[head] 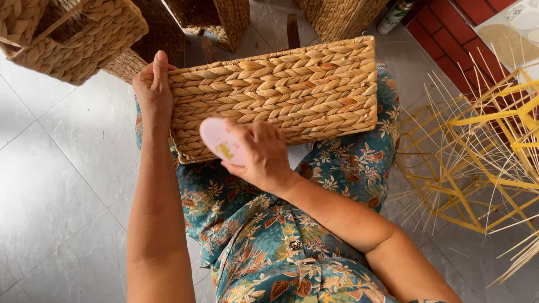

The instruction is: The person brushes the exterior and interior surfaces of a woven basket with a small brush. They rotate the basket to reach all sides and the inside, then place it on a stack of similar baskets. The person repeats the same brushing process on a second basket.

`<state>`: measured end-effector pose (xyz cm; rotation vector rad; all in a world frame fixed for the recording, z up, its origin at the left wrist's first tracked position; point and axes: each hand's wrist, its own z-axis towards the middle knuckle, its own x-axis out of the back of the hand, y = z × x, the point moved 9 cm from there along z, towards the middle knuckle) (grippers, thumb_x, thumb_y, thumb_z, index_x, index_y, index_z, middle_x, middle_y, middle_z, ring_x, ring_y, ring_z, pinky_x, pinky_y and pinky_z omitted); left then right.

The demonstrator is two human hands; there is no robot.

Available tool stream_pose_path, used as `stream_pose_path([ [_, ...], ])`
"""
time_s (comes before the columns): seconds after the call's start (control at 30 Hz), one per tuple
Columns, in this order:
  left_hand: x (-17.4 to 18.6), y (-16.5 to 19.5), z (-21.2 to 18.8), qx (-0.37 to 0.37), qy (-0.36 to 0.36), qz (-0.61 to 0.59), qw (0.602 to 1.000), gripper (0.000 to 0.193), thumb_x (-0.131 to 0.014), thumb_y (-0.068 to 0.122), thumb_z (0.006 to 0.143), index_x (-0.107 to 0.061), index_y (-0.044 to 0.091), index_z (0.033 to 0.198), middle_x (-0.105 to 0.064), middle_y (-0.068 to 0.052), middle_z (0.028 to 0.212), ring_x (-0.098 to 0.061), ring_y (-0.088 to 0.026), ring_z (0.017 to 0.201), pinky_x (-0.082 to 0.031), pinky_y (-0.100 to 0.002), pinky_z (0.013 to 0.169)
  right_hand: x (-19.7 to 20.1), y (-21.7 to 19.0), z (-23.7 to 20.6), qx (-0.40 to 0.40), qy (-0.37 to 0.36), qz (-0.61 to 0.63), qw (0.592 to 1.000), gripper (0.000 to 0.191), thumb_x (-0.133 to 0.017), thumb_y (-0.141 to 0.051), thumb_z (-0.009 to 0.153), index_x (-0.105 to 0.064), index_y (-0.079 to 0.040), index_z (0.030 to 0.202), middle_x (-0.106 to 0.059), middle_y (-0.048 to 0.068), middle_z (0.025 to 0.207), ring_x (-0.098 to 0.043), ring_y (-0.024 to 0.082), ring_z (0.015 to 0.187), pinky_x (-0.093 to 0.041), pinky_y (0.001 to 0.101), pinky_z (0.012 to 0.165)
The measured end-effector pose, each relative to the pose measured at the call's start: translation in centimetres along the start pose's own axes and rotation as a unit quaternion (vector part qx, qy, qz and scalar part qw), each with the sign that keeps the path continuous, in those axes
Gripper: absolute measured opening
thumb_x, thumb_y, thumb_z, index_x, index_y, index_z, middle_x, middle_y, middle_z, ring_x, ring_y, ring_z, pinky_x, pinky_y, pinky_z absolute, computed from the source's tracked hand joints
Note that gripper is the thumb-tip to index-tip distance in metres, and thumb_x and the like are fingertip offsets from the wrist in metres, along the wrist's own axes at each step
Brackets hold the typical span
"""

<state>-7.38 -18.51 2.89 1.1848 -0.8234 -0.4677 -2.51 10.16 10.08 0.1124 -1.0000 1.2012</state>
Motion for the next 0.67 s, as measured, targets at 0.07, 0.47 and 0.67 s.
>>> stream_pose_path([
  [0.07,-0.3,0.4,0.7,-0.008,0.001,-0.006,1.0,0.063,-0.056,0.059,0.105,-0.071,0.004,0.078,-0.046,0.005,0.057,-0.039,-0.007,0.056,-0.035,-0.029,0.057,0.3,0.7,0.2,0.009,-0.002,-0.014,1.0,0.086,-0.087,-0.04,0.071,-0.046,-0.012,0.142,-0.057,0.01,0.097,-0.057,0.026,0.087,-0.044,0.0453,0.079],
  [0.47,-0.6,0.5,-0.1,-0.032,-0.014,-0.035,0.999,0.062,-0.056,0.057,0.107,-0.071,0.004,0.08,-0.049,0.005,0.06,-0.04,-0.007,0.058,-0.036,-0.029,0.058,13.8,13.8,-6.8,-0.182,0.085,-0.155,0.967,0.083,-0.09,-0.025,0.088,-0.041,-0.001,0.151,-0.056,0.015,0.129,-0.054,0.032,0.119,-0.043,0.0466,0.105],
  [0.67,-0.1,0.2,0.3,-0.032,-0.001,-0.015,0.999,0.062,-0.057,0.058,0.107,-0.073,0.005,0.08,-0.051,0.004,0.059,-0.041,-0.008,0.059,-0.038,-0.029,0.061,2.4,3.8,-3.5,-0.028,0.015,-0.016,0.999,0.102,-0.094,-0.036,0.081,-0.028,-0.014,0.155,-0.056,0.01,0.117,-0.054,0.025,0.106,-0.039,0.0424,0.098],
])
